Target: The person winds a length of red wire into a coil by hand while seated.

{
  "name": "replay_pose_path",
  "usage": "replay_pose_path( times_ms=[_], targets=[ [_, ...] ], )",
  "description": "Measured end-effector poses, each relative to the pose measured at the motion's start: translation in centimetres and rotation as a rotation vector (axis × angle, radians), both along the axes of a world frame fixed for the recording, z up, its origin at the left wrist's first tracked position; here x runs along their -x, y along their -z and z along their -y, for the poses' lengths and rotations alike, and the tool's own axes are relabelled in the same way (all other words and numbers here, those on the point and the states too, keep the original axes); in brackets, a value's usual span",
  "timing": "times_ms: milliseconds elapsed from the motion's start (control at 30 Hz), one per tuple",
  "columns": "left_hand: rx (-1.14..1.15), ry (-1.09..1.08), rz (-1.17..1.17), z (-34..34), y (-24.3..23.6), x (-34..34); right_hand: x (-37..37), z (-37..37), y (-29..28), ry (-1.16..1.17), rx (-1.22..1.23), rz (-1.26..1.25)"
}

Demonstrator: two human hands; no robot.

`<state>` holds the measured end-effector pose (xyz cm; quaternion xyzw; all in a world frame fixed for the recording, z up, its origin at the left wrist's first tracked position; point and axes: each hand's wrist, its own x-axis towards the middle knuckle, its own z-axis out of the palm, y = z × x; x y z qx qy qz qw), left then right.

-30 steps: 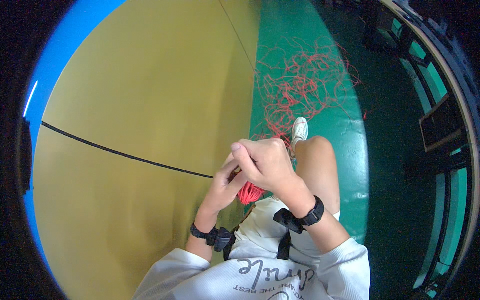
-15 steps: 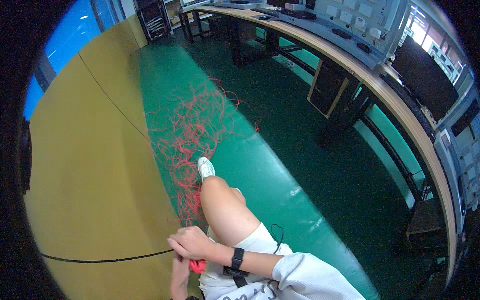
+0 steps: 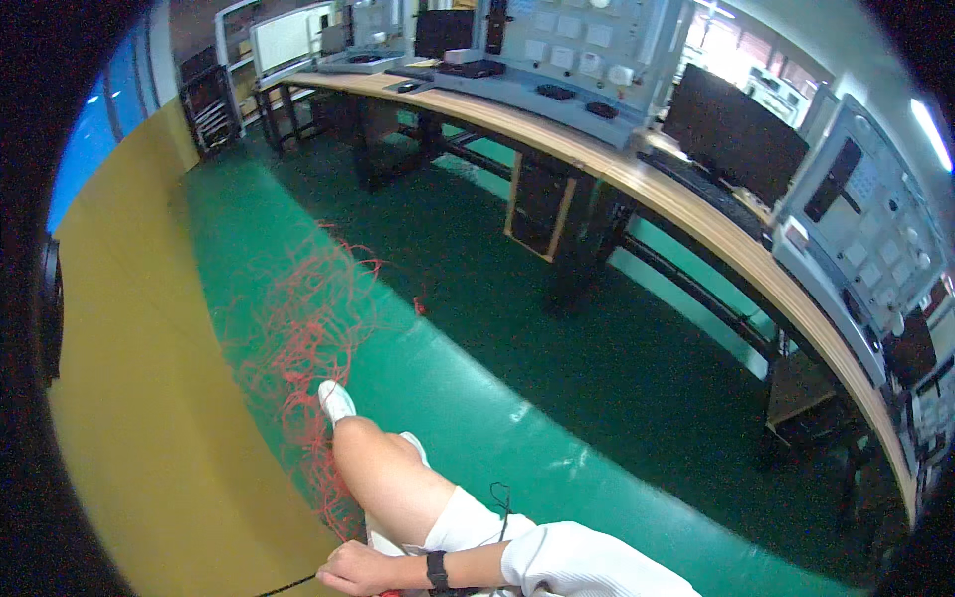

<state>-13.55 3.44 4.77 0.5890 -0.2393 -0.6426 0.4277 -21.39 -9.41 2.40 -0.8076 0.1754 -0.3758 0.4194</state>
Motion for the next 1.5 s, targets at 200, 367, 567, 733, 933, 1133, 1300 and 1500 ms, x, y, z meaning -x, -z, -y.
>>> replay_pose_path(
  times_ms=[200, 367, 567, 733, 933, 1133, 1300, 1500],
  targets=[
    [-0.049, -0.052, -0.130, 0.3, -1.3, -0.4, -1.0, 1.6, 1.6, -0.155, -0.259, -0.059],
    [0.139, 0.008, -0.240, 1.0, -2.1, -2.5, -3.2, 2.2, 3.1, -0.074, -0.096, -0.236],
    [0.318, -0.169, -0.283, 6.3, -5.3, -1.7, 0.4, 6.4, -1.2, -0.054, -0.649, 0.067],
    [0.306, -0.106, -0.354, 5.5, -6.7, -2.5, -0.4, 6.3, -1.4, 0.071, -0.574, 0.090],
    [0.370, 0.029, -0.123, 5.0, -6.0, -1.8, -0.7, 7.6, -1.9, 0.177, -0.392, 0.161],
    [0.346, 0.132, -0.139, 4.7, -5.6, -0.8, -0.8, 7.7, -2.9, 0.200, -0.433, 0.040],
    [0.232, 0.090, -0.321, 4.7, -6.9, -0.9, -1.2, 7.7, -2.3, 0.214, -0.318, 0.058],
    [0.300, -0.036, -0.253, 4.8, -7.3, -1.9, -1.8, 5.1, -0.3, 0.077, -0.599, -0.094]
  ],
)
